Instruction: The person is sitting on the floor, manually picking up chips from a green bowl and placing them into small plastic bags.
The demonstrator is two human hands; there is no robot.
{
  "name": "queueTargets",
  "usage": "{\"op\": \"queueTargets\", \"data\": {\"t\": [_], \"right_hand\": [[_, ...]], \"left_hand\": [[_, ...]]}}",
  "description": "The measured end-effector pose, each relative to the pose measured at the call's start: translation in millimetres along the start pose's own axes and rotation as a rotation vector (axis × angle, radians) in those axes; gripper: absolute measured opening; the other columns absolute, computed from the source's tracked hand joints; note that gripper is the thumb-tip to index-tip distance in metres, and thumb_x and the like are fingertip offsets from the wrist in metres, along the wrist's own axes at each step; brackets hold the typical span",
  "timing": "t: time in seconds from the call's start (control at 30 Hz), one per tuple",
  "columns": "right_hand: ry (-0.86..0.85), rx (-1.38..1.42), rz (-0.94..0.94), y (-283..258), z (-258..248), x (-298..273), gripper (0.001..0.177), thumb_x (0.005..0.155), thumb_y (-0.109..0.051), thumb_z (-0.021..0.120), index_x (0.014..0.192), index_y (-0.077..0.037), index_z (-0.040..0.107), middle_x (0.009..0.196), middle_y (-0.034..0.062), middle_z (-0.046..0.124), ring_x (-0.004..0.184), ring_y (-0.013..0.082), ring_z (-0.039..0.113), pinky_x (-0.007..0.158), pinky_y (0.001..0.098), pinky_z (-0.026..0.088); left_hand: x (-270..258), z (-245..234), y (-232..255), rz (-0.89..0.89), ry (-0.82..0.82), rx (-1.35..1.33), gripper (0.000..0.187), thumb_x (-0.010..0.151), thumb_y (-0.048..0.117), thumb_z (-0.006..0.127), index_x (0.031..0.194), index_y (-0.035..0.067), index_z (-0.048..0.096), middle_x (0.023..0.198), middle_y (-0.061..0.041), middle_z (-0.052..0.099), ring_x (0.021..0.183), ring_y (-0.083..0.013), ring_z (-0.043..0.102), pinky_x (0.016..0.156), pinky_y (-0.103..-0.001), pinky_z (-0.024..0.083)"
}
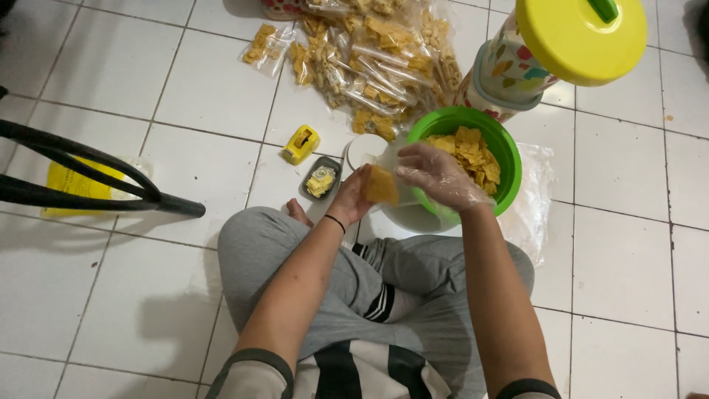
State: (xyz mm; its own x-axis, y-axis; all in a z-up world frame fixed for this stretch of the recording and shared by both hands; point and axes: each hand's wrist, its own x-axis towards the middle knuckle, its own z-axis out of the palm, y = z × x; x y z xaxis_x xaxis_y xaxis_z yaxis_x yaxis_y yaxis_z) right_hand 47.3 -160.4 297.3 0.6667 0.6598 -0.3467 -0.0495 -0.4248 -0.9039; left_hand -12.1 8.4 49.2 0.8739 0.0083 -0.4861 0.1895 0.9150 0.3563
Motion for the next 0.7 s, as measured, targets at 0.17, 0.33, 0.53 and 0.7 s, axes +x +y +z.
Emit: {"op": "queueTargets", "data": {"t": [0.17, 0.33, 0.53, 0.7], "right_hand": [[0.001, -0.170, 0.058, 8.7, 0.1, 4.5, 0.069, 0.083, -0.016, 0.084, 0.144, -0.003, 0.055, 0.127, 0.0311, 0.065, 0.119, 0.0430, 0.065, 0.098, 0.0519, 0.056], [0.035, -0.429, 0.086, 33.5, 0.7, 20.0, 0.057, 0.081, -0.017, 0.084, 0.136, -0.022, 0.069, 0.119, 0.0138, 0.075, 0.110, 0.0313, 0.072, 0.095, 0.0453, 0.057], [0.046, -0.134, 0.147, 32.9, 2.9, 14.1, 0.038, 0.090, -0.007, 0.065, 0.127, 0.003, 0.069, 0.112, 0.0223, 0.074, 0.094, 0.0289, 0.074, 0.081, 0.0367, 0.060], [0.145, -0.525, 0.231, 50.0, -8.2, 22.2, 0.023, 0.092, -0.032, 0.068, 0.112, -0.026, 0.078, 0.086, -0.0059, 0.080, 0.086, 0.0150, 0.076, 0.085, 0.0347, 0.055]], "left_hand": [[1.0, -2.5, -1.1, 0.057, -0.043, 0.044, 0.028, 0.085, 0.027, 0.087, 0.107, 0.020, 0.072, 0.106, -0.003, 0.074, 0.099, -0.0237, 0.073, 0.089, -0.042, 0.061], [19.2, -24.0, -8.6, 0.078, -0.082, 0.035, 0.021, 0.090, 0.014, 0.082, 0.109, 0.016, 0.073, 0.108, -0.007, 0.076, 0.099, -0.0255, 0.074, 0.088, -0.044, 0.061], [12.3, -16.1, -7.4, 0.089, -0.149, 0.030, 0.034, 0.088, 0.009, 0.083, 0.119, 0.016, 0.071, 0.115, -0.010, 0.075, 0.105, -0.0288, 0.073, 0.091, -0.046, 0.061], [25.9, -33.8, -13.4, 0.123, -0.144, 0.040, 0.041, 0.085, 0.002, 0.083, 0.122, 0.014, 0.068, 0.117, -0.011, 0.074, 0.107, -0.0297, 0.073, 0.093, -0.049, 0.060]]}}
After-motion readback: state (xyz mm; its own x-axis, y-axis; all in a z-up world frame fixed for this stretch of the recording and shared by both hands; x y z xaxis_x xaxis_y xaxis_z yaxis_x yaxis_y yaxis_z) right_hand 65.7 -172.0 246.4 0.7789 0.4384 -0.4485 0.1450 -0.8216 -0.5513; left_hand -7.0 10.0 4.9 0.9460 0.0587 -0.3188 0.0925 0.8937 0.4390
